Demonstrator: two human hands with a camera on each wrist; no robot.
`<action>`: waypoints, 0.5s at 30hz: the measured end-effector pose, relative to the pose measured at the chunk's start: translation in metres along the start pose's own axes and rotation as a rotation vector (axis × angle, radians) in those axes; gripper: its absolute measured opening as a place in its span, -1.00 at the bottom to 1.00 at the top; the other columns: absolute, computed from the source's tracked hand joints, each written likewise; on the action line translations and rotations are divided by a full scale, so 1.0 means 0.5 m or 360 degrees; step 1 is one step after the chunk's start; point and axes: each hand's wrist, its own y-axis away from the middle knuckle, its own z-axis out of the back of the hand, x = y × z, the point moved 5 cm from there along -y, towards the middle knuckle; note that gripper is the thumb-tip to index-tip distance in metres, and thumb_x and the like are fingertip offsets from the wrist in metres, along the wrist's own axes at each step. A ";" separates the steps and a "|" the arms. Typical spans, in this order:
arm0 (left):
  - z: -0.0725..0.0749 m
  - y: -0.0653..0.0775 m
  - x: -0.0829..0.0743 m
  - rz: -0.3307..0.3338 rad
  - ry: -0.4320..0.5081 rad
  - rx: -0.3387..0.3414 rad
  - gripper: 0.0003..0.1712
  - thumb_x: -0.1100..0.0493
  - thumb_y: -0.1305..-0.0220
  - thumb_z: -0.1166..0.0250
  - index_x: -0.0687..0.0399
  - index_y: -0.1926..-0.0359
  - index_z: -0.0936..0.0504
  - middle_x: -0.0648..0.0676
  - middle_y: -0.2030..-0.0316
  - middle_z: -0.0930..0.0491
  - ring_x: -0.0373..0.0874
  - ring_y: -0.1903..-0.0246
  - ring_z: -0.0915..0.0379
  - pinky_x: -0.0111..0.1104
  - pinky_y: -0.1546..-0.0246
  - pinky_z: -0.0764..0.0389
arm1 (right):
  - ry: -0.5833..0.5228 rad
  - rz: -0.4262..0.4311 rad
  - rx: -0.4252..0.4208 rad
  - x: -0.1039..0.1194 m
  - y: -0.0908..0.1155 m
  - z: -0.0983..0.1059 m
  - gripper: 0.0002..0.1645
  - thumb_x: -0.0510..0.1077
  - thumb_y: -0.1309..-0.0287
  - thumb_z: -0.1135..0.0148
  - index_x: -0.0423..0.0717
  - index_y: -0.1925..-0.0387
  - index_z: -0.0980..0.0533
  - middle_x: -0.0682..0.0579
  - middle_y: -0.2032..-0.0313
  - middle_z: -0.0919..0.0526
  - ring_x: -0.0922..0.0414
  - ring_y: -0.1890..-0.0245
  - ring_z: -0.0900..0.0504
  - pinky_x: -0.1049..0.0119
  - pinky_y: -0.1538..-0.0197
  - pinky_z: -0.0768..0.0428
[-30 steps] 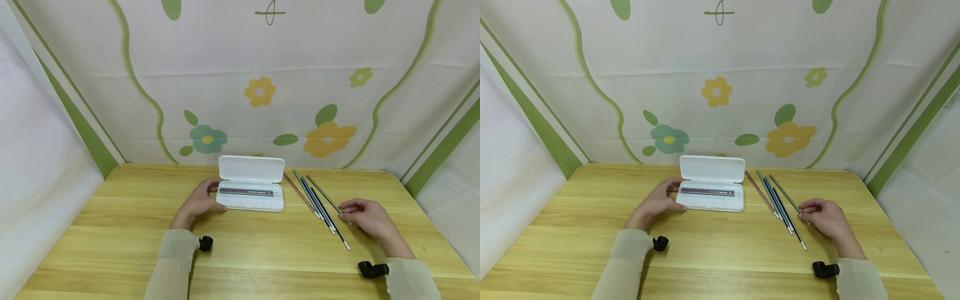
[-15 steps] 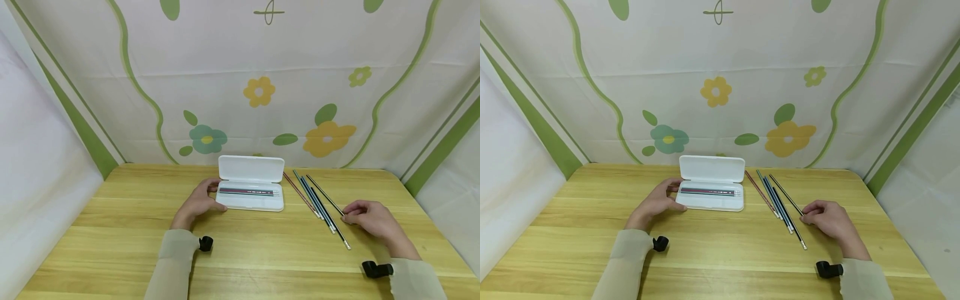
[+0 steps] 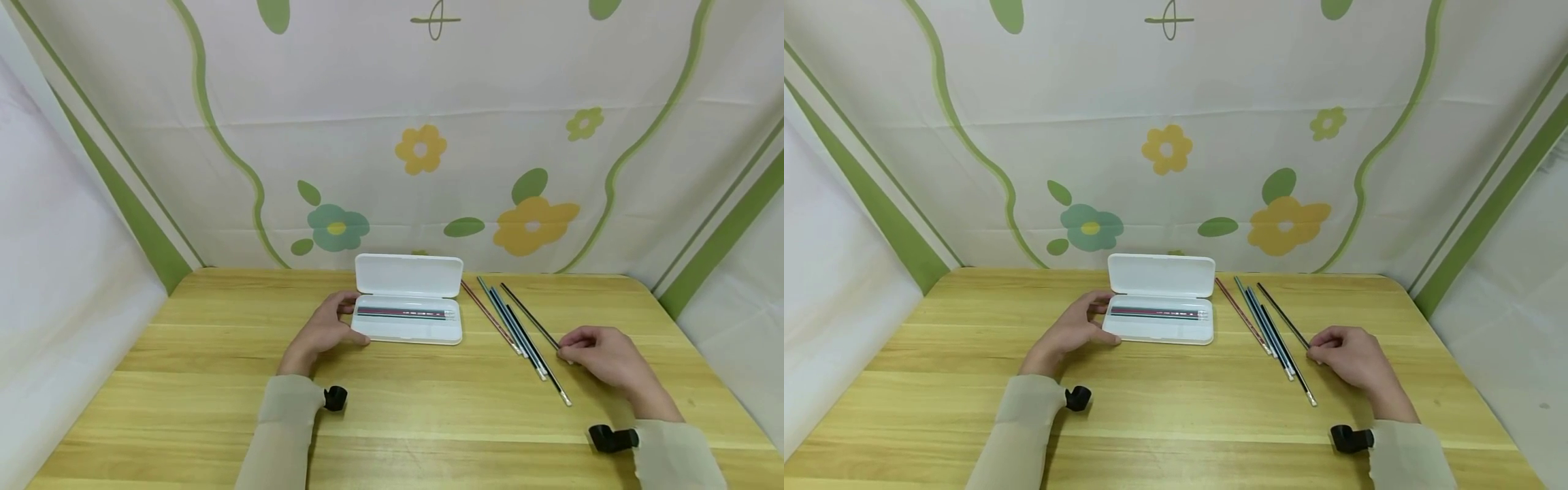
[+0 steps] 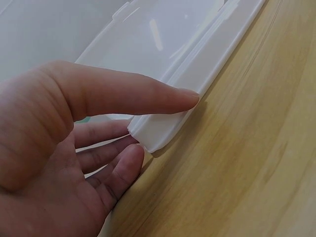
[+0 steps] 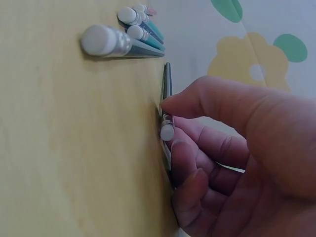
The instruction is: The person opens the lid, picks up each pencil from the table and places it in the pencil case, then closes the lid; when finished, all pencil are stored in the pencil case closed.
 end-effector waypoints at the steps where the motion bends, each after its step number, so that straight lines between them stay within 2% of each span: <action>1: 0.000 0.000 0.000 -0.0002 -0.0002 0.0000 0.05 0.37 0.07 -0.68 0.08 -0.49 -0.45 0.20 -0.39 -0.47 0.16 -0.35 -0.37 0.09 -0.45 -0.41 | 0.0010 0.0004 -0.0005 0.001 0.000 0.000 -0.61 0.08 -0.39 -0.42 -0.16 0.02 -0.72 0.03 0.21 -0.77 0.14 0.26 -0.61 0.33 0.23 -0.50; 8: 0.000 0.001 -0.002 -0.0022 -0.0006 0.0004 0.03 0.38 0.07 -0.68 0.11 -0.48 -0.46 0.21 -0.37 -0.48 0.16 -0.34 -0.37 0.08 -0.42 -0.43 | 0.0047 0.0018 -0.0035 0.001 0.000 -0.001 -0.60 0.09 -0.38 -0.41 -0.17 0.04 -0.72 0.02 0.22 -0.77 0.14 0.27 -0.60 0.33 0.24 -0.51; 15: 0.000 0.003 -0.002 -0.0022 -0.0009 0.0010 0.04 0.37 0.06 -0.68 0.11 -0.49 -0.45 0.21 -0.38 -0.48 0.17 -0.35 -0.37 0.08 -0.42 -0.43 | -0.0055 -0.0010 -0.0033 -0.009 0.000 -0.001 -0.54 0.09 -0.44 -0.36 -0.22 -0.07 -0.68 0.00 0.19 -0.77 0.19 0.29 -0.58 0.36 0.27 -0.53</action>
